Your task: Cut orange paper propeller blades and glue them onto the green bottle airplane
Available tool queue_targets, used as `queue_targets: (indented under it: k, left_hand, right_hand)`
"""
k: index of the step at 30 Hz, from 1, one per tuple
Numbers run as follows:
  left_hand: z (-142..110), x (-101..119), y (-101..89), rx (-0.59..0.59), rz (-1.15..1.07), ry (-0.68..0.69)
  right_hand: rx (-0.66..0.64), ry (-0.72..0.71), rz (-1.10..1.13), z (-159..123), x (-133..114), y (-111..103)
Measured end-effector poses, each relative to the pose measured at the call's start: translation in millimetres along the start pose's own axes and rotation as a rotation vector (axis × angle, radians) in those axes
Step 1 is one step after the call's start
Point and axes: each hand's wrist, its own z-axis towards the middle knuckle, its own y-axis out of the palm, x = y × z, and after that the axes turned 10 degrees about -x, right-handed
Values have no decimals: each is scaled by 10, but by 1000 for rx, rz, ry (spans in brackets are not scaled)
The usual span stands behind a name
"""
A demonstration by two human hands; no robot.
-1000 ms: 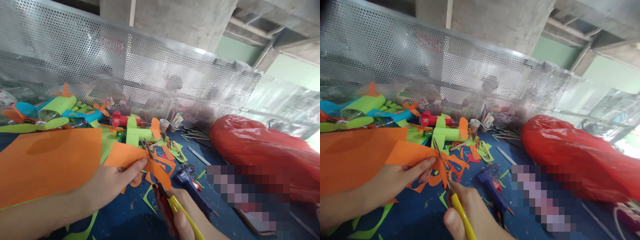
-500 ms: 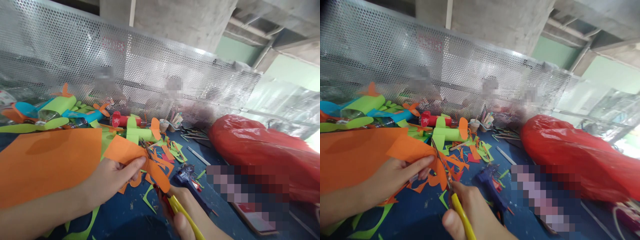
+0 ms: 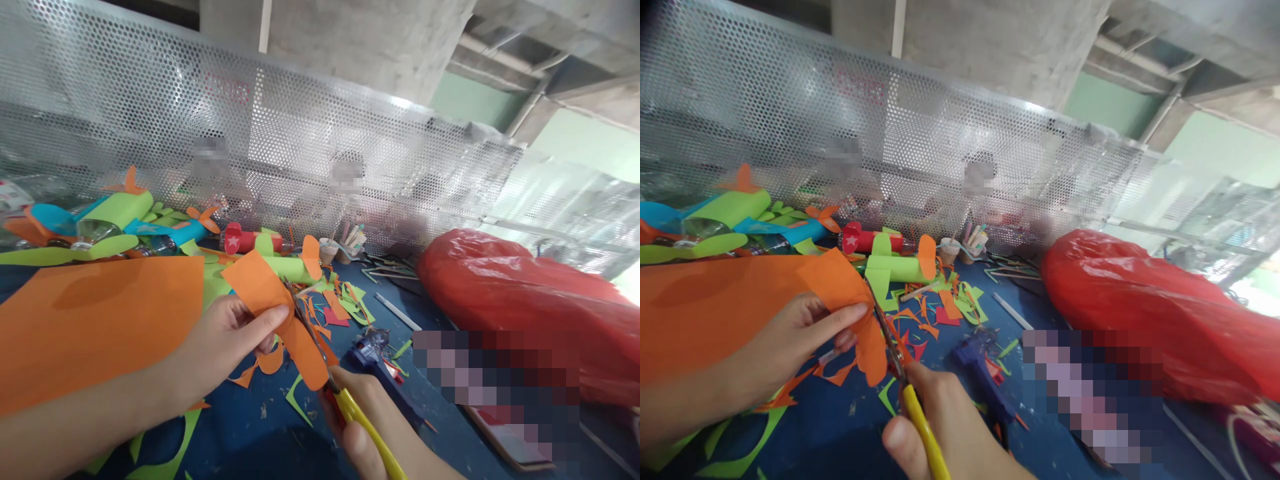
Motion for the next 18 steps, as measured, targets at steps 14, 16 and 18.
queue_targets:
  k: [14, 16, 18]
  left_hand:
    - [2, -26, -26, -60, -83, -41]
    - [6, -17, -25, -41, -106, -49]
    - [11, -10, -25, -32, -131, -56]
  right_hand:
    - [-14, 39, -3, -11, 6, 2]
    - [-11, 40, -14, -8, 8, 4]
    - [-3, 28, -23, -4, 11, 7]
